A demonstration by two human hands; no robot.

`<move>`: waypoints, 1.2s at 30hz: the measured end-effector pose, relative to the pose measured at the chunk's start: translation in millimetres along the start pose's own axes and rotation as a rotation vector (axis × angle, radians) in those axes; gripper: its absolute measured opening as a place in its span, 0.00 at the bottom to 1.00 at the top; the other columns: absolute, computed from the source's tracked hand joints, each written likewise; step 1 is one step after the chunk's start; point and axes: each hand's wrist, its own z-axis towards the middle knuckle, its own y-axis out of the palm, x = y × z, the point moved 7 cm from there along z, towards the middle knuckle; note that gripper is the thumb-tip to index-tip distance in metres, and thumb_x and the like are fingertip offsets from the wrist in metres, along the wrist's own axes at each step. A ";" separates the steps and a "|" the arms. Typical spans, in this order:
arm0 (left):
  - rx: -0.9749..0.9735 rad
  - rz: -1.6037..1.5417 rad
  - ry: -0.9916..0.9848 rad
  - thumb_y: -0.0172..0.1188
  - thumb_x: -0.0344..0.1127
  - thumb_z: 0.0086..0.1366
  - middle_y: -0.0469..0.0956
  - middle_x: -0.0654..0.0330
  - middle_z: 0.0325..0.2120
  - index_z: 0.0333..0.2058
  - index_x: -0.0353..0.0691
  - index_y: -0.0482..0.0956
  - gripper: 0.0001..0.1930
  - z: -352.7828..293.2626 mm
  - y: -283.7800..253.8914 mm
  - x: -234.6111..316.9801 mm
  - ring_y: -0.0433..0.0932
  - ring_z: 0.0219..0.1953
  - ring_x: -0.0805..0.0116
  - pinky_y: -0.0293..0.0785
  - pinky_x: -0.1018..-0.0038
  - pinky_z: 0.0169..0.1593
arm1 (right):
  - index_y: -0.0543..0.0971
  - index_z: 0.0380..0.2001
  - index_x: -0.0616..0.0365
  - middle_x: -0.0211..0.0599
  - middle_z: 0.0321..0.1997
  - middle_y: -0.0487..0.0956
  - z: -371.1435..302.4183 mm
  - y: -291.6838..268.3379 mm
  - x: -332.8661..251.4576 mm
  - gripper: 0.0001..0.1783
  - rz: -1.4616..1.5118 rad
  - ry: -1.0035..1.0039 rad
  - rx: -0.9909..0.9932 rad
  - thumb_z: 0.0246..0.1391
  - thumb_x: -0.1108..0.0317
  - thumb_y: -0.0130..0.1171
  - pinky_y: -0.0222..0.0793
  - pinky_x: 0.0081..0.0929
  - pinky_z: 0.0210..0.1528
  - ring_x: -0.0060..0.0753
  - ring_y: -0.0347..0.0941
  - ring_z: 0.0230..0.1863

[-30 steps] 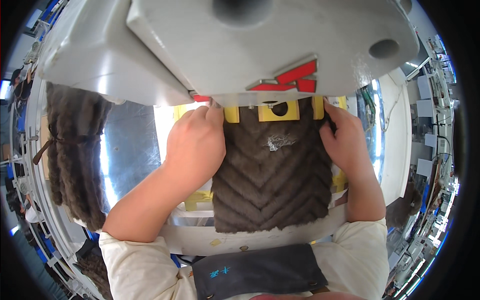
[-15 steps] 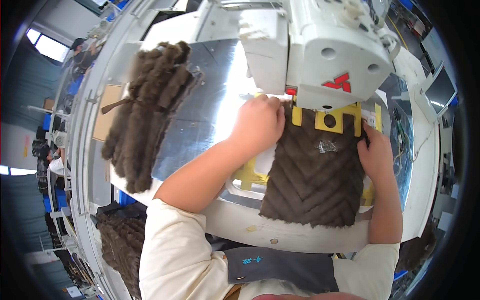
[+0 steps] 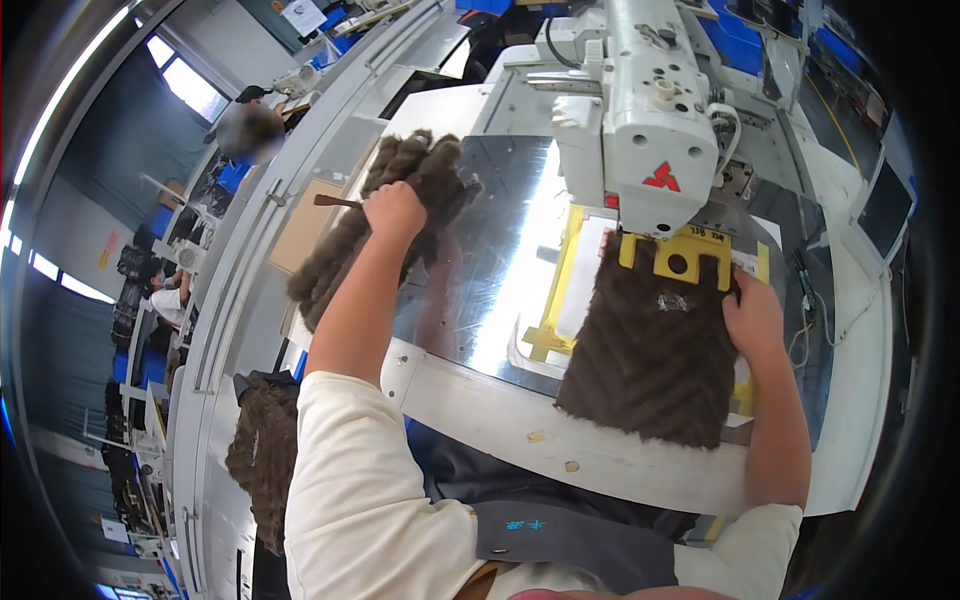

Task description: Sewing and assembling fur garment components using an industrial sewing machine.

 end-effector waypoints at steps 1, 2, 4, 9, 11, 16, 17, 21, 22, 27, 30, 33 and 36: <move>0.015 0.022 0.019 0.61 0.43 0.64 0.82 0.46 0.52 0.49 0.39 0.83 0.19 -3.9 -4.8 4.4 0.80 0.57 0.46 0.75 0.51 0.59 | 0.80 0.56 0.64 0.61 0.44 0.83 -1.0 -1.4 -0.2 0.25 -0.002 0.033 0.002 0.54 0.69 0.55 0.74 0.53 0.53 0.63 0.79 0.48; 0.060 0.019 0.014 0.61 0.42 0.65 0.83 0.48 0.50 0.50 0.41 0.83 0.18 -4.5 -8.5 3.1 0.81 0.56 0.46 0.76 0.50 0.58 | 0.81 0.56 0.64 0.61 0.44 0.83 -1.4 -1.3 -2.0 0.25 0.001 0.058 0.001 0.54 0.69 0.55 0.75 0.53 0.52 0.64 0.79 0.48; 0.143 -0.106 0.047 0.58 0.41 0.67 0.84 0.50 0.47 0.50 0.43 0.83 0.16 -3.8 -19.6 11.8 0.82 0.54 0.46 0.76 0.49 0.56 | 0.81 0.56 0.64 0.61 0.43 0.83 -1.7 -3.5 -4.4 0.25 -0.002 0.042 0.001 0.53 0.69 0.55 0.75 0.52 0.52 0.64 0.79 0.48; 0.417 -0.659 0.213 0.55 0.40 0.71 0.83 0.45 0.43 0.48 0.41 0.79 0.13 5.4 -86.1 31.3 0.79 0.49 0.38 0.75 0.47 0.51 | 0.80 0.56 0.65 0.63 0.42 0.83 -2.3 -1.0 -1.9 0.26 0.003 -0.017 0.046 0.53 0.70 0.55 0.76 0.52 0.51 0.65 0.80 0.46; 0.547 -0.856 0.243 0.56 0.39 0.71 0.82 0.41 0.41 0.47 0.38 0.78 0.13 -1.4 -121.0 37.0 0.78 0.48 0.35 0.74 0.46 0.50 | 0.80 0.56 0.65 0.63 0.42 0.83 -1.8 0.1 4.2 0.26 -0.015 -0.011 0.043 0.53 0.70 0.55 0.75 0.52 0.51 0.65 0.80 0.46; 0.978 -0.865 0.239 0.59 0.42 0.70 0.82 0.41 0.35 0.42 0.35 0.79 0.14 -24.9 -212.2 17.9 0.80 0.42 0.35 0.75 0.47 0.44 | 0.80 0.57 0.63 0.62 0.42 0.83 -0.5 -0.3 -0.3 0.26 0.001 0.023 -0.006 0.53 0.70 0.55 0.75 0.52 0.52 0.65 0.79 0.47; 1.039 -0.879 0.260 0.60 0.43 0.70 0.83 0.41 0.32 0.40 0.35 0.80 0.14 -37.3 -235.1 16.7 0.80 0.40 0.34 0.75 0.48 0.43 | 0.80 0.57 0.62 0.62 0.42 0.83 -1.0 -2.4 -1.2 0.26 -0.005 0.013 0.006 0.53 0.69 0.55 0.75 0.52 0.52 0.65 0.79 0.47; 0.988 -1.145 0.328 0.68 0.40 0.68 0.85 0.59 0.31 0.44 0.34 0.84 0.15 -85.2 -283.9 16.1 0.83 0.32 0.67 0.77 0.69 0.40 | 0.80 0.56 0.60 0.62 0.44 0.83 -4.1 -10.1 -6.0 0.26 -0.017 0.056 -0.009 0.53 0.69 0.56 0.75 0.53 0.53 0.64 0.79 0.48; 0.877 -1.353 0.394 0.70 0.41 0.67 0.85 0.62 0.29 0.42 0.34 0.85 0.14 -90.1 -280.4 22.6 0.81 0.31 0.72 0.76 0.71 0.38 | 0.80 0.56 0.60 0.60 0.46 0.82 -2.8 -6.0 -3.4 0.25 -0.025 0.028 0.008 0.54 0.67 0.57 0.75 0.52 0.53 0.64 0.79 0.49; 0.187 -2.047 0.387 0.72 0.37 0.67 0.84 0.62 0.33 0.42 0.33 0.83 0.13 -150.7 -225.8 105.9 0.80 0.29 0.77 0.76 0.78 0.33 | 0.77 0.60 0.59 0.48 0.52 0.78 -30.1 -46.3 -67.3 0.33 0.414 -0.061 -0.130 0.56 0.54 0.71 0.76 0.43 0.54 0.51 0.80 0.49; -0.203 -1.944 0.459 0.70 0.37 0.68 0.84 0.61 0.33 0.44 0.35 0.81 0.13 -187.3 -183.3 152.0 0.80 0.28 0.76 0.73 0.77 0.25 | 0.74 0.62 0.58 0.45 0.48 0.78 -56.0 -68.2 -129.3 0.33 0.644 -0.450 -0.132 0.56 0.59 0.71 0.75 0.42 0.50 0.49 0.80 0.46; -0.565 -2.132 0.401 0.69 0.38 0.69 0.81 0.63 0.35 0.47 0.38 0.76 0.14 -216.7 -151.6 188.6 0.78 0.26 0.74 0.71 0.76 0.22 | 0.75 0.54 0.59 0.47 0.42 0.79 -60.7 -68.0 -155.0 0.25 0.513 -0.510 -0.099 0.55 0.64 0.71 0.74 0.44 0.46 0.56 0.79 0.44; -0.604 -2.233 0.278 0.63 0.46 0.73 0.78 0.66 0.37 0.47 0.46 0.76 0.13 -210.2 -123.5 199.1 0.77 0.32 0.76 0.65 0.78 0.23 | 0.74 0.44 0.61 0.52 0.39 0.79 -50.1 -64.8 -132.5 0.19 0.305 -0.429 -0.238 0.55 0.65 0.70 0.72 0.48 0.46 0.63 0.76 0.46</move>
